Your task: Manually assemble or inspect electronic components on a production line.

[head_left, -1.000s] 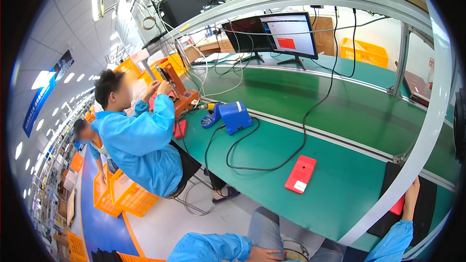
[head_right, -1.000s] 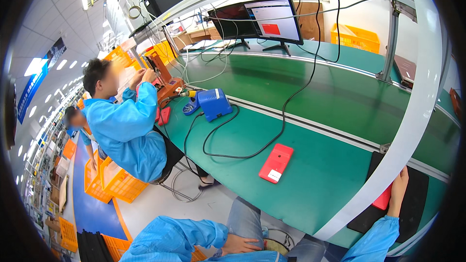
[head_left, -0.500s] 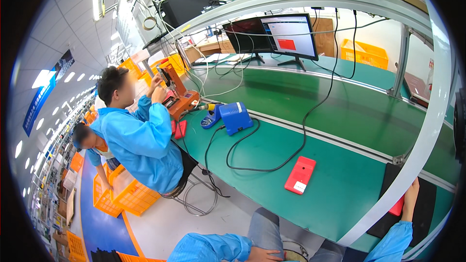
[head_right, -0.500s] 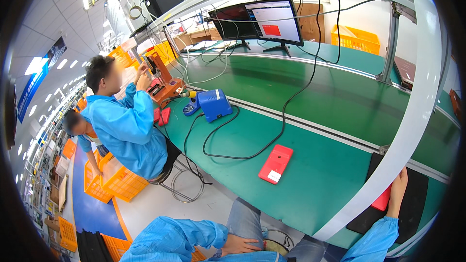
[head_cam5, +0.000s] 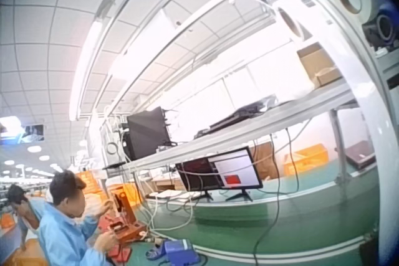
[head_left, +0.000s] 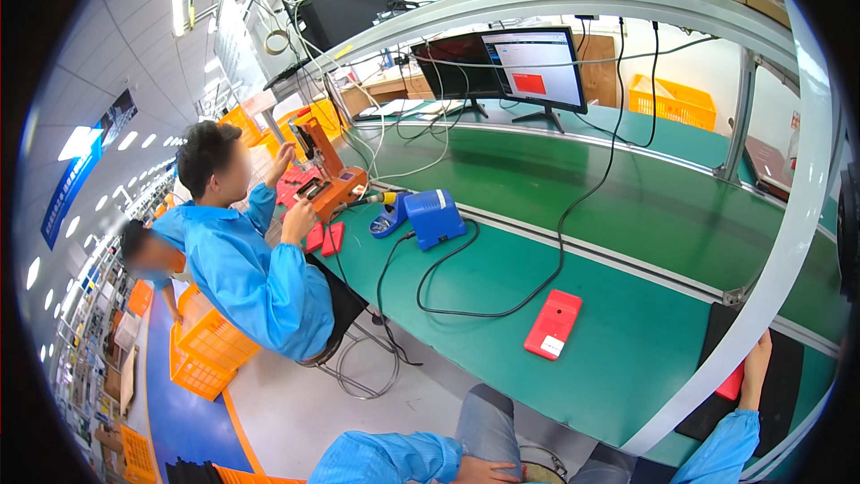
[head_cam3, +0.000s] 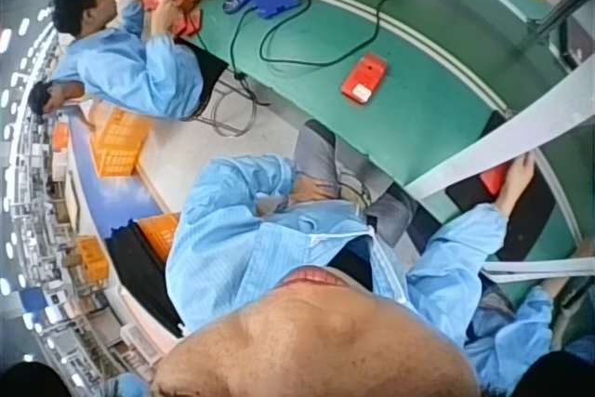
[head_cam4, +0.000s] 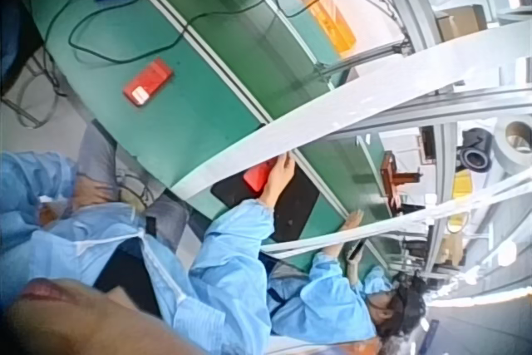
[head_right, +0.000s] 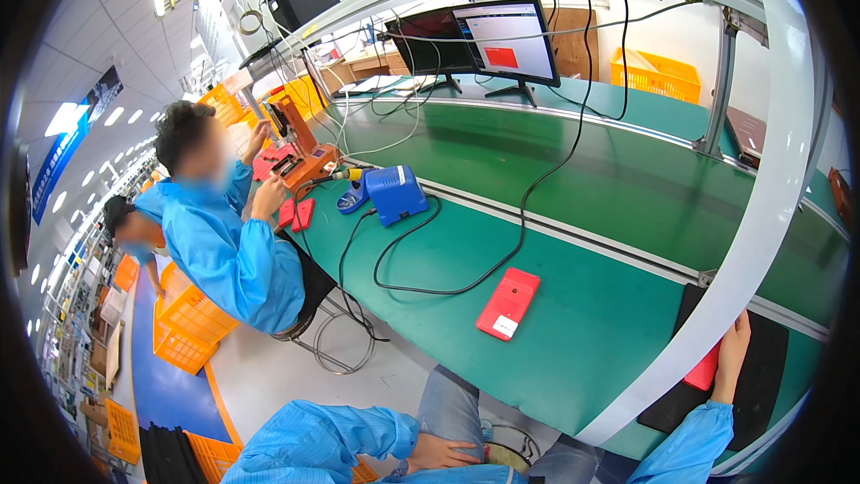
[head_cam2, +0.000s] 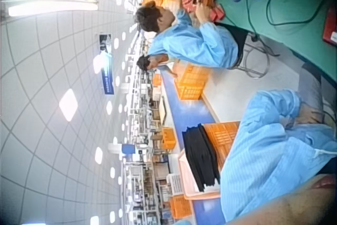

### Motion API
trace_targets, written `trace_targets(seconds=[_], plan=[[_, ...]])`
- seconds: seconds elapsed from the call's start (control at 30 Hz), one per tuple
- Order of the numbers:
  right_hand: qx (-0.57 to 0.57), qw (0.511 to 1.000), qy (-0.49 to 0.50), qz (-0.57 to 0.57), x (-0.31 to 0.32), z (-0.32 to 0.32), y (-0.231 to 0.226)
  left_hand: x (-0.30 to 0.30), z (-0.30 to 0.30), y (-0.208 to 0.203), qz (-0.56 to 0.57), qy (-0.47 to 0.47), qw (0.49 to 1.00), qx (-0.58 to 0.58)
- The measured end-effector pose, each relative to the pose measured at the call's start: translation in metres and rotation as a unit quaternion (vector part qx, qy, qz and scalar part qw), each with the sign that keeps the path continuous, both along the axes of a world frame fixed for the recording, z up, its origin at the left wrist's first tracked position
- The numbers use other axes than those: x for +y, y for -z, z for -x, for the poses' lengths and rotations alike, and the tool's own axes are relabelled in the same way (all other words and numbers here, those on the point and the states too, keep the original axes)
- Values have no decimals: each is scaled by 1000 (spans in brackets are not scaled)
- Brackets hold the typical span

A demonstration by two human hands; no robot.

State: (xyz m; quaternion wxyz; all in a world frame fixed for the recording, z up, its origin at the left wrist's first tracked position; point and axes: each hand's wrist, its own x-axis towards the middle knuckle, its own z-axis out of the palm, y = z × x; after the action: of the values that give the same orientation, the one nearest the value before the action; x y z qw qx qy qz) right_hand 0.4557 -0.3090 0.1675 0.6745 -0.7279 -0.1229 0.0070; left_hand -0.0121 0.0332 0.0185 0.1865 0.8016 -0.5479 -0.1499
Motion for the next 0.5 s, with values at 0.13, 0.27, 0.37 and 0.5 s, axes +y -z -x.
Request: trace_targets(seconds=[0.13,0.27,0.37,0.5], plan=[[-5,1000,-14,-23,-1,0,1,0,0,1,11,-1,1000,-1],[-7,1000,-2,-10,2,3,-2,0,1,1,8,-2,1000,11],[-12,1000,0,-6,1,3,-2,-1,1,0,-15,5,1000,-1],[-8,1000,-3,-2,2,4,-5,-2,-1,-8,-48,8,999,-6]])
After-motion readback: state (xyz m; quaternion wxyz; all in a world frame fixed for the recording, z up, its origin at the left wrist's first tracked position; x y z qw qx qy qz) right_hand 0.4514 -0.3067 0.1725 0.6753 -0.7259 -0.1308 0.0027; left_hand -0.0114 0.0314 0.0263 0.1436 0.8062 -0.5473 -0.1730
